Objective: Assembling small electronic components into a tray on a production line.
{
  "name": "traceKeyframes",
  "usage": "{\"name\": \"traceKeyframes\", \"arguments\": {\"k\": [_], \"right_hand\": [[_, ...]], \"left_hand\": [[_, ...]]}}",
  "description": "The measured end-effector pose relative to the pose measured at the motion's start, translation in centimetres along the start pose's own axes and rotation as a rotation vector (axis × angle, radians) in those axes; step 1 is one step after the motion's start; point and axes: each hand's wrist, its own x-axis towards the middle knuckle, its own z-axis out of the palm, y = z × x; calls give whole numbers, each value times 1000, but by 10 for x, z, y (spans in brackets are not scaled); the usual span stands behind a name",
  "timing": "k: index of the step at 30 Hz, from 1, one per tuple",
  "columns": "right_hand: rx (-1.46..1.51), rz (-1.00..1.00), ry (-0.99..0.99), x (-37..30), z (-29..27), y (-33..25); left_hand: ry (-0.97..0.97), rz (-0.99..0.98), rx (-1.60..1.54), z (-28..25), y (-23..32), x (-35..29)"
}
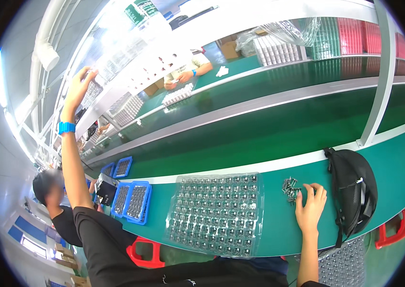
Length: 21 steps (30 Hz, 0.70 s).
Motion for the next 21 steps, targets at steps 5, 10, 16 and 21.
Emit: {"name": "traceKeyframes", "arguments": {"k": [5, 10, 16, 21], "right_hand": [[-30, -5, 2, 1, 3, 4], [-6, -6, 29, 3, 2, 2], [-23, 1, 15, 1, 4, 0], [-41, 2, 3, -6, -1, 3]], "left_hand": [[55, 160, 125, 6, 48, 24], [-101, 344, 367, 13, 44, 65], [-28, 501, 447, 27, 33, 71], [-43, 490, 456, 27, 42, 63]]}}
